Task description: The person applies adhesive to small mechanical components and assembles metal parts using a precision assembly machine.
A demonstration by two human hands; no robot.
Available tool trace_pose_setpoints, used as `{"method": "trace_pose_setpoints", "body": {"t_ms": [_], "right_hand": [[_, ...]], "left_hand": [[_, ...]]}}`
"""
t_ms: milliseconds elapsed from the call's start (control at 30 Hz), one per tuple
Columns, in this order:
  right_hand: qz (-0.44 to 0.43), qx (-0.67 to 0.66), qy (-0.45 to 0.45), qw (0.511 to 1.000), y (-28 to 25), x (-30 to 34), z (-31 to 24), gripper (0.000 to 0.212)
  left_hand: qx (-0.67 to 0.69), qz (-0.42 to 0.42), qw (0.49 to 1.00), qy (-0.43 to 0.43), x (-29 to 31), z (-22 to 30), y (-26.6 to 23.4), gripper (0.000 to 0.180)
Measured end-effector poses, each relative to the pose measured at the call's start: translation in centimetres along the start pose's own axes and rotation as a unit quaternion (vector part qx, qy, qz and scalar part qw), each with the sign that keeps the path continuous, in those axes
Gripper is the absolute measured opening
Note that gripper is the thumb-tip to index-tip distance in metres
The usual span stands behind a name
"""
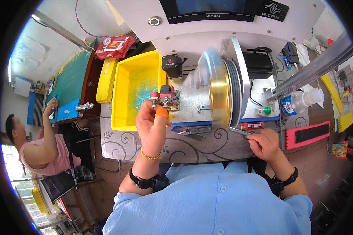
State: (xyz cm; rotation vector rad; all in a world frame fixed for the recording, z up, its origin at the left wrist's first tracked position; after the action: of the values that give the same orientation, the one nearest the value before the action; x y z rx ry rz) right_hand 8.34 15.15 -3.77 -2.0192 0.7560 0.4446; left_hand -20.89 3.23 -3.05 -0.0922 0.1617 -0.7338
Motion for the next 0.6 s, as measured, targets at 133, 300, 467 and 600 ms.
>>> {"method": "trace_pose_setpoints", "body": {"t_ms": [133,300,467,600], "right_hand": [[0.000,0.002,0.005,1.000,0.19,0.18,0.27,0.012],[0.012,0.012,0.011,1.000,0.32,0.31,0.37,0.009],[0.002,0.014,0.014,1.000,0.46,0.09,0.19,0.008],[0.001,0.017,0.017,1.000,0.48,0.26,0.37,0.009]], "left_hand": [[0.004,0.008,1.000,-0.018,-0.01,0.00,-0.08,0.007],[0.008,0.003,1.000,-0.015,0.05,-0.07,0.00,0.007],[0.007,0.001,1.000,-0.029,0.10,-0.21,0.05,0.008],[0.002,0.001,1.000,-0.031,0.00,-0.33,0.07,0.008]]}}
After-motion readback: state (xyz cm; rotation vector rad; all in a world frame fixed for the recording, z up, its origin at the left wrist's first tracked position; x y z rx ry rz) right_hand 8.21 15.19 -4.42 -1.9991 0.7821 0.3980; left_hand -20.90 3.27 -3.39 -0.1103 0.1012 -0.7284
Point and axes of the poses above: each hand's wrist, its own x-axis away from the middle knuckle, its own y-axis out of the palm, z = x × y, the point moved 10 cm from there along -x, towards the middle knuckle, and after that the axes turned 8 degrees about -x, right-handed, at the moved point
